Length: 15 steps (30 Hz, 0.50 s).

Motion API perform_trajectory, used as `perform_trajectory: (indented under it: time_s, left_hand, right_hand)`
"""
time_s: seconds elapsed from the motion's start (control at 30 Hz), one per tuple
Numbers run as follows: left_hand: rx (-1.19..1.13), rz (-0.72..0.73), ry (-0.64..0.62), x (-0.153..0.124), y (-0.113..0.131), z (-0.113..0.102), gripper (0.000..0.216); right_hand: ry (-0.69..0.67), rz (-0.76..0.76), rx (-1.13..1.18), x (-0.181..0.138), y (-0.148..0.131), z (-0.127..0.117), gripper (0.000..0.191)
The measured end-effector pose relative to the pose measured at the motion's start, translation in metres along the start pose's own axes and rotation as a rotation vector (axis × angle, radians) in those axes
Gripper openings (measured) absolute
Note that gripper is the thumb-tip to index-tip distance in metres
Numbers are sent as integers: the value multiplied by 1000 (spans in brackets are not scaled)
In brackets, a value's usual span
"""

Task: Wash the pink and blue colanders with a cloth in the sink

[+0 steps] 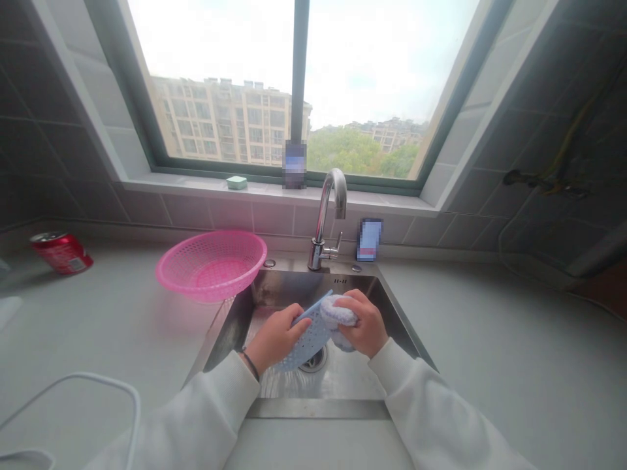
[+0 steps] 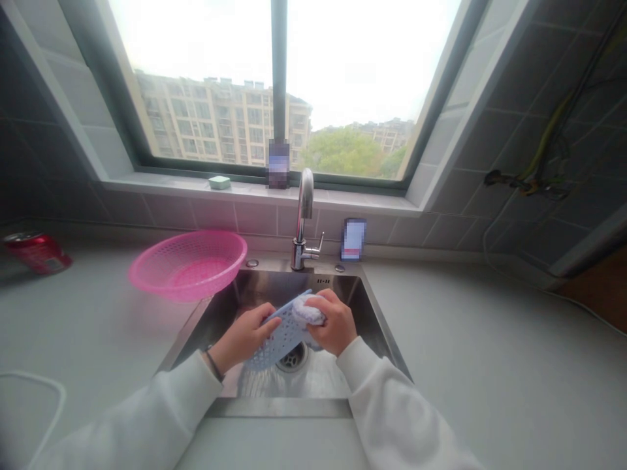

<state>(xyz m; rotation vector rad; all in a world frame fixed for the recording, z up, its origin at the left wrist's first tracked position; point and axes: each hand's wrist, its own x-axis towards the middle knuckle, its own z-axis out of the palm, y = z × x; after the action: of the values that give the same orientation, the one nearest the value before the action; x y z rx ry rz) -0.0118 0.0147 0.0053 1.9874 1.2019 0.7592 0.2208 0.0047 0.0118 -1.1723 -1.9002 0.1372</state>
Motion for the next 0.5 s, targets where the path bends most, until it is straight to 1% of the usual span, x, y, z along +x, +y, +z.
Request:
perform_trajectory:
  time_s: [0.07,0.23,0.3,0.4,0.5]
  left_hand:
    - [5,6,-22,1,-3,1,25]
    - [-29,65,-47,2,-9,0,24]
    - [4,66,-52,1,-9,-1,23]
    - [87,29,-27,0,-6,0,17]
    - [132,-5,-3,-1,-3,1,12]
  right_hand:
    - [-12,-5,14,0,1,1,33]
    - [75,81,-66,7,10,-7,28]
    - [79,78,-97,7,8,-9,27]
    - [40,4,-89,2,-3,-4,31]
    - [-62,-106,-78,-5,-14,5,33]
